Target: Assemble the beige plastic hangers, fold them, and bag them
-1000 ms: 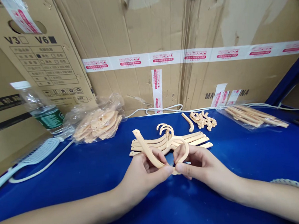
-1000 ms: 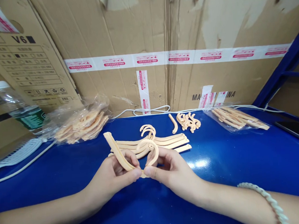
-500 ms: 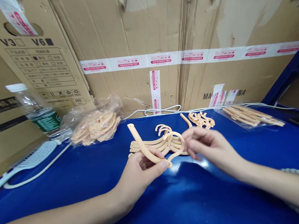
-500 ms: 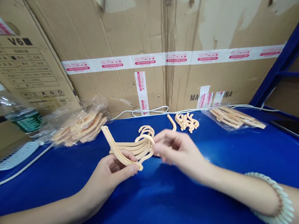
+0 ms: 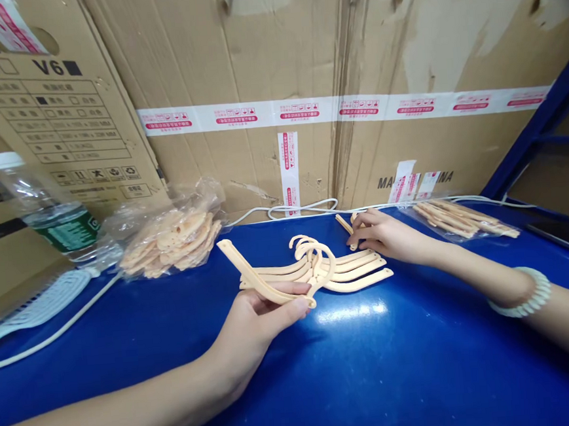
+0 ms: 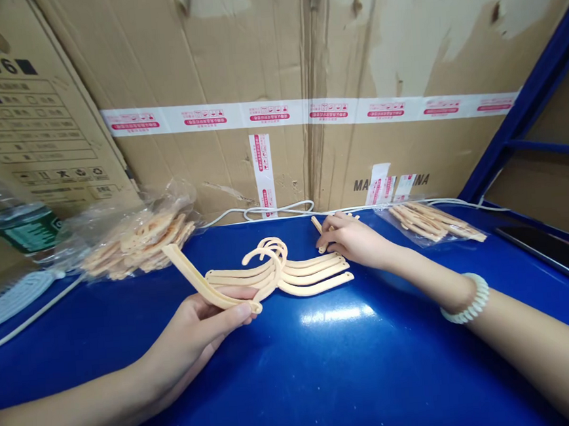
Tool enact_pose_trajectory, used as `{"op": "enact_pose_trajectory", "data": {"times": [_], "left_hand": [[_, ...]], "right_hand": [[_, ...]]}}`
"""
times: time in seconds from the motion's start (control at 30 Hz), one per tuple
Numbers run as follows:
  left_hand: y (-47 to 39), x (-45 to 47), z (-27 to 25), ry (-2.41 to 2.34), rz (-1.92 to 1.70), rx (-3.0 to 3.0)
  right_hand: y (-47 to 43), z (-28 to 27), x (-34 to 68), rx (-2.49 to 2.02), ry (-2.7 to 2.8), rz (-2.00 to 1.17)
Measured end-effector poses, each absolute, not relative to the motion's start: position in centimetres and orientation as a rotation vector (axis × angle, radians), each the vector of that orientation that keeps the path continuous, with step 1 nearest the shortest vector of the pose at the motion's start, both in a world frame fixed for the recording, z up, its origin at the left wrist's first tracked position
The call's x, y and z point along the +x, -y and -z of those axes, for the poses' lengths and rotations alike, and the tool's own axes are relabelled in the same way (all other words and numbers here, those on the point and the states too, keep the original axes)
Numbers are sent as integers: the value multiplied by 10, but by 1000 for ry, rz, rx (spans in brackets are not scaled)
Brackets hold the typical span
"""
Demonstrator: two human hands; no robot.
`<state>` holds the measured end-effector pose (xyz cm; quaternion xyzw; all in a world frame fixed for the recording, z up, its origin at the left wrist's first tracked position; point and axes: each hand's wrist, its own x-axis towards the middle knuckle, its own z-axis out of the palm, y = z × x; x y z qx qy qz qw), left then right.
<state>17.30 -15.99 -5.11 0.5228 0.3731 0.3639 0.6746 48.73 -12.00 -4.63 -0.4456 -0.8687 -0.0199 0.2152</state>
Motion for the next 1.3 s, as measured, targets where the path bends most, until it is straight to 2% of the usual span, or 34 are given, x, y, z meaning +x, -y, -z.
{"op": "enact_pose_trajectory", "data": {"times": [0.13,0.23,0.37,0.67,0.8,1.1,1.3], "left_hand": [[159,173,51,-764,-801,1128],[159,172,50,-738,-785,1088],[158,172,49,-699,-769,1046],[156,173,54,-716,-780,1088],[156,173,53,-744,-708,1200],[156,175,49,-785,-644,1385],[157,175,47,-748,-653,1393]], "right_hand": [[122,47,481,-1225,2321,43],[130,42,473,-1221,2026,10],[150,32,451,-1070,1445,-344],[189,35,393,-939,1084,-1155],[195,47,381,-914,1003,-1385],[202,53,374,-891,959,-1555],[205,48,369,-997,1207,-1327]]}}
